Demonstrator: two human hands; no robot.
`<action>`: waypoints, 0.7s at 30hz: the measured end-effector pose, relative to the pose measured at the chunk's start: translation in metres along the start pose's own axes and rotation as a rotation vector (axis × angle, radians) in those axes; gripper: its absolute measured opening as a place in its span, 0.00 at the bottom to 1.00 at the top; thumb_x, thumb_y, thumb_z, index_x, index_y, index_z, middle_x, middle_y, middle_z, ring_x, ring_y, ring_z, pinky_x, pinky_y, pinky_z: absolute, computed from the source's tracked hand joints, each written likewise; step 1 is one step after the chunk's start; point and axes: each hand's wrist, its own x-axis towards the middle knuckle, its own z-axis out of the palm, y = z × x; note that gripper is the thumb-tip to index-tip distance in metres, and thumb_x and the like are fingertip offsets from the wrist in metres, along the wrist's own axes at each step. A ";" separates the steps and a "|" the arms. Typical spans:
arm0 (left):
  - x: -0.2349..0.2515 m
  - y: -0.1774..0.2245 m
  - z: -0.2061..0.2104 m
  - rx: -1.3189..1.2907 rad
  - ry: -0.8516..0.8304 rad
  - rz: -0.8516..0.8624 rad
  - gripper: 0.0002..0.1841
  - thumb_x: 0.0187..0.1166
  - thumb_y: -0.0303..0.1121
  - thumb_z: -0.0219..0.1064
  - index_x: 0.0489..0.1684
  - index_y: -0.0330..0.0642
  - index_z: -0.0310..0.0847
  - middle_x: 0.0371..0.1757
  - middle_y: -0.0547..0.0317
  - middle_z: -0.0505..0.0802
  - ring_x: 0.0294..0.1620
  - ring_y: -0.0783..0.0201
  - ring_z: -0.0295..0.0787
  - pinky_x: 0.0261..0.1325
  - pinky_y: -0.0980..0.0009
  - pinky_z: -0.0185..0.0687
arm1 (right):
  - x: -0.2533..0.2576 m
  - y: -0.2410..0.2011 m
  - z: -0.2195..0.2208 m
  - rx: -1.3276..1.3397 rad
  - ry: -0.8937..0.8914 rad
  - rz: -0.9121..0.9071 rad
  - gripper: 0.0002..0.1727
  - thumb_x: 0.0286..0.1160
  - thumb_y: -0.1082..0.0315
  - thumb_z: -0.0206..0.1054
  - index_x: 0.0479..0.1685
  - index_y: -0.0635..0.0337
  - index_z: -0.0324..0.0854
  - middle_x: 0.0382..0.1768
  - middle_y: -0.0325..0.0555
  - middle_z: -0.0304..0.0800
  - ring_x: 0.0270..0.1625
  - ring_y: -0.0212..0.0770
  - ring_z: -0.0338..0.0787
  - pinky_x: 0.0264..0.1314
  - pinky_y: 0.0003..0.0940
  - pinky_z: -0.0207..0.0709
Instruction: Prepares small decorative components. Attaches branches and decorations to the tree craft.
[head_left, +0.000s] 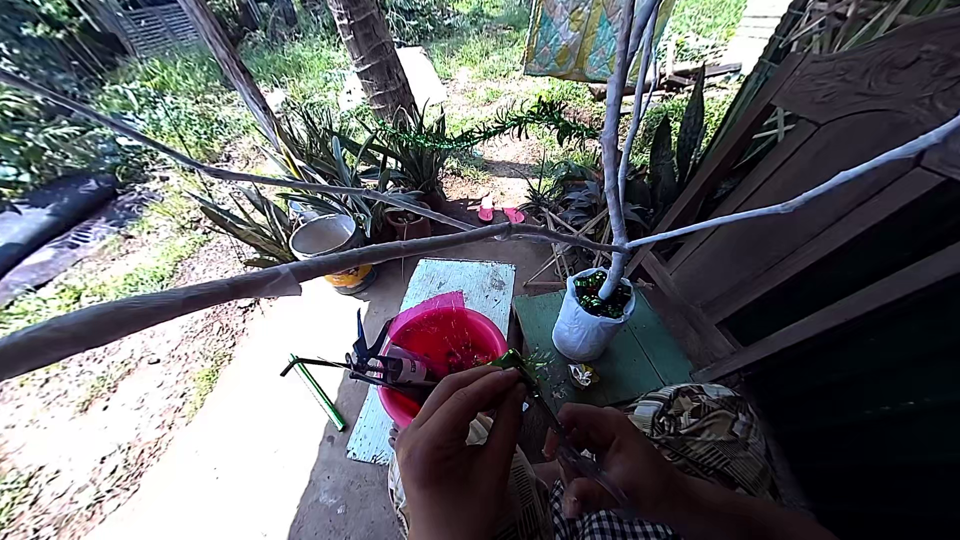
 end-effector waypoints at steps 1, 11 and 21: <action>0.000 0.000 0.000 -0.005 -0.001 -0.004 0.07 0.70 0.21 0.76 0.43 0.31 0.93 0.48 0.55 0.95 0.44 0.71 0.95 0.49 0.78 0.94 | 0.000 0.000 0.000 0.004 -0.003 0.002 0.22 0.65 0.47 0.80 0.46 0.53 0.82 0.23 0.23 0.83 0.25 0.13 0.81 0.29 0.11 0.76; 0.000 0.000 -0.001 -0.027 -0.014 -0.018 0.07 0.70 0.21 0.76 0.43 0.32 0.93 0.48 0.57 0.96 0.44 0.72 0.95 0.50 0.78 0.94 | 0.001 -0.002 0.000 -0.003 0.004 0.004 0.21 0.65 0.49 0.80 0.46 0.53 0.82 0.25 0.23 0.84 0.27 0.13 0.82 0.31 0.11 0.77; -0.001 -0.002 -0.001 -0.057 -0.038 -0.020 0.07 0.70 0.21 0.76 0.43 0.33 0.93 0.49 0.57 0.96 0.45 0.71 0.95 0.51 0.77 0.94 | 0.002 -0.003 0.000 -0.025 0.016 0.011 0.22 0.65 0.47 0.80 0.45 0.52 0.82 0.24 0.22 0.83 0.26 0.12 0.80 0.29 0.10 0.75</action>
